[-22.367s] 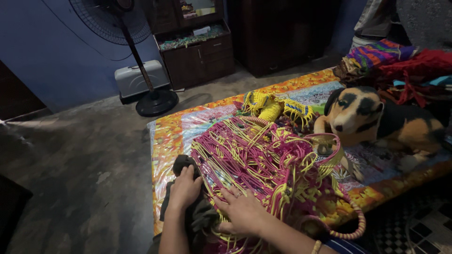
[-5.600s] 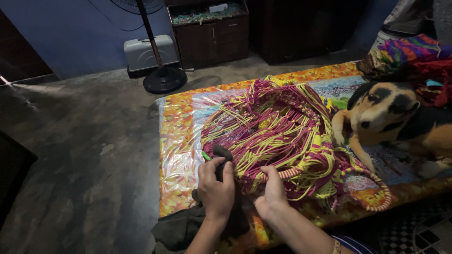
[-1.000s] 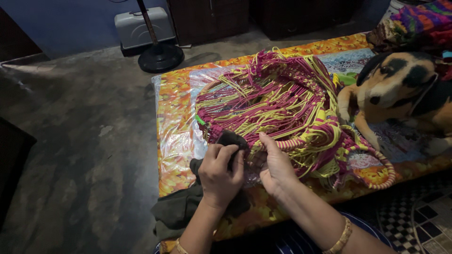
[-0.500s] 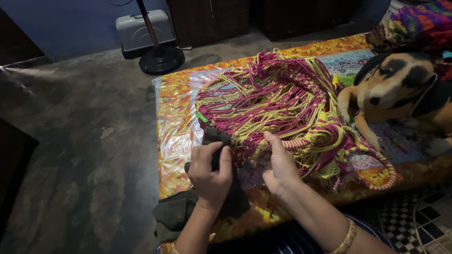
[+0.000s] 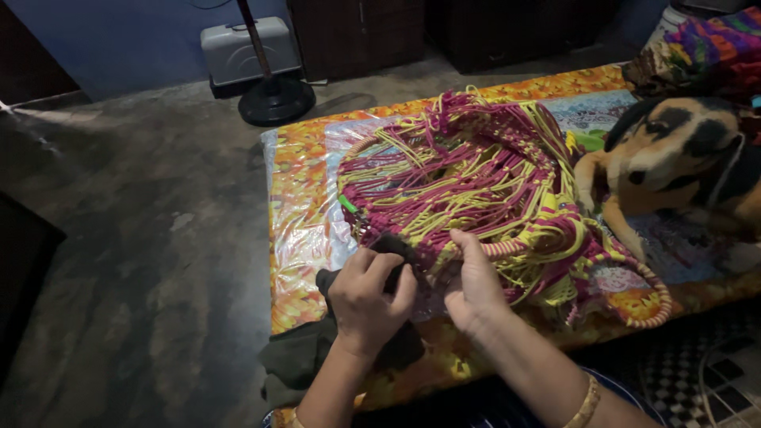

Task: The person uses a dark cloth to wipe the surface of a colorful woven basket. They repeatedly rub the pink and yellow woven strands and the basket's rim, turning the basket to access different sections. The person handles the basket and the cloth continuously throughout the clip.

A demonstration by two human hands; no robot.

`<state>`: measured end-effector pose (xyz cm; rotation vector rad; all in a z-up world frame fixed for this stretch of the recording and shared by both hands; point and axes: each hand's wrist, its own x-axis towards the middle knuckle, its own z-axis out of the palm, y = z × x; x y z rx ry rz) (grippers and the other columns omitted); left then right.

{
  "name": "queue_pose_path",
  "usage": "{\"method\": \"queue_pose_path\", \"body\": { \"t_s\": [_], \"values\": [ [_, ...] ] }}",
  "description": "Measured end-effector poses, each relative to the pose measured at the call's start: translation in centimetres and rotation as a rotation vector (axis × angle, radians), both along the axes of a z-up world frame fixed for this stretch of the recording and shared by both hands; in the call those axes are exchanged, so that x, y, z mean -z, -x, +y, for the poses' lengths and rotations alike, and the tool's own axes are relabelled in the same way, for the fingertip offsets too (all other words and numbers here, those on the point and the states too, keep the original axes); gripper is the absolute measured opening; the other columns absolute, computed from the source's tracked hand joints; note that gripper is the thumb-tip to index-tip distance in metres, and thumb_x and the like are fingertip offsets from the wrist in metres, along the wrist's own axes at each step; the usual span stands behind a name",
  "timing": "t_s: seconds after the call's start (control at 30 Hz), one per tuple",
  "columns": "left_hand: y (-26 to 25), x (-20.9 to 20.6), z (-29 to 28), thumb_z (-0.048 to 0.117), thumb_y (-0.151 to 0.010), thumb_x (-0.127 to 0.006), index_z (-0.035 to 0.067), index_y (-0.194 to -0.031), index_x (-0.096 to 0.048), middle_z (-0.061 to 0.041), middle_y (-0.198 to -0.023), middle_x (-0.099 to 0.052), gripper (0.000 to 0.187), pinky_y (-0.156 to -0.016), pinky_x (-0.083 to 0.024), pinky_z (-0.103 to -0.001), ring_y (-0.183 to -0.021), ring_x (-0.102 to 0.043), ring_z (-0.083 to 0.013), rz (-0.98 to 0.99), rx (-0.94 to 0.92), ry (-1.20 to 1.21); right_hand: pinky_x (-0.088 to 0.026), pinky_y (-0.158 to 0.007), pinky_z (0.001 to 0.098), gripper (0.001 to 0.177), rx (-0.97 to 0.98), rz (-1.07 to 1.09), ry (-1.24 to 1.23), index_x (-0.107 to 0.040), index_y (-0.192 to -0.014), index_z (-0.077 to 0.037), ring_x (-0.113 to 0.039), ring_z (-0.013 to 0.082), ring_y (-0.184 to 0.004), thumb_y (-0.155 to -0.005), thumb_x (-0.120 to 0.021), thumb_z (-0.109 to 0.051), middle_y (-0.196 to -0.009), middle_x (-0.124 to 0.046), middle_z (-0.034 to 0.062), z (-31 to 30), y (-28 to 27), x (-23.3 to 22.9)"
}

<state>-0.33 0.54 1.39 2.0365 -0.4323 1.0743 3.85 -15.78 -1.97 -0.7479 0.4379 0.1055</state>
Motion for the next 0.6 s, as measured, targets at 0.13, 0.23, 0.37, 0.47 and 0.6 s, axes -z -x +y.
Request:
{"method": "queue_pose_path", "body": {
  "t_s": [0.13, 0.23, 0.37, 0.47, 0.6],
  "values": [
    [-0.6, 0.5, 1.0, 0.011, -0.078, -0.078, 0.01, -0.086, -0.07, -0.009, -0.082, -0.066, 0.012, -0.067, -0.054, -0.038, -0.074, -0.067, -0.0298, -0.002, -0.08, 0.115, -0.056, -0.079, 0.0386, 0.024, 0.05, -0.028, 0.005, -0.069, -0.104, -0.014, -0.07, 0.0192, -0.086, -0.09, -0.063, -0.034, -0.096, -0.075, 0.0022, -0.1, -0.2, -0.5],
    [-1.2, 0.7, 2.1, 0.009, -0.081, -0.078, 0.007, -0.091, -0.07, -0.01, -0.086, -0.068, 0.013, -0.073, -0.054, -0.037, -0.079, -0.068, -0.0291, 0.004, -0.105, 0.254, -0.055, -0.081, 0.0395, 0.026, 0.061, -0.036, 0.017, -0.068, -0.106, -0.015, -0.07, 0.0201, -0.089, -0.089, -0.06, -0.032, -0.1, -0.075, 0.0027, -0.3, 0.1, -1.1],
    [-1.7, 0.9, 2.8, 0.011, -0.085, -0.078, 0.004, -0.094, -0.07, -0.01, -0.086, -0.067, 0.013, -0.075, -0.054, -0.035, -0.08, -0.068, -0.0256, 0.08, -0.113, 0.401, -0.055, -0.083, 0.04, 0.029, 0.088, -0.02, -0.023, -0.068, -0.108, -0.014, -0.07, 0.0219, -0.091, -0.087, -0.058, -0.031, -0.104, -0.075, 0.0029, -0.2, 0.4, -2.1],
    [-2.0, 1.0, 2.9, 0.012, -0.086, -0.079, 0.004, -0.094, -0.071, -0.01, -0.087, -0.067, 0.014, -0.075, -0.054, -0.035, -0.08, -0.068, -0.025, 0.12, -0.104, 0.454, -0.056, -0.088, 0.0421, 0.033, 0.092, -0.029, -0.068, -0.068, -0.109, -0.012, -0.07, 0.0245, -0.095, -0.084, -0.056, -0.03, -0.106, -0.075, 0.0049, -0.2, 0.5, -2.3],
    [-1.4, 0.6, 2.1, 0.012, -0.087, -0.079, 0.005, -0.097, -0.071, -0.01, -0.09, -0.069, 0.014, -0.077, -0.054, -0.035, -0.083, -0.069, -0.0259, 0.048, -0.074, 0.367, -0.053, -0.091, 0.044, 0.034, 0.12, -0.043, -0.06, -0.067, -0.112, -0.014, -0.069, 0.0247, -0.098, -0.084, -0.057, -0.03, -0.108, -0.074, 0.0042, -0.3, 0.2, -1.9]
  ]
}}
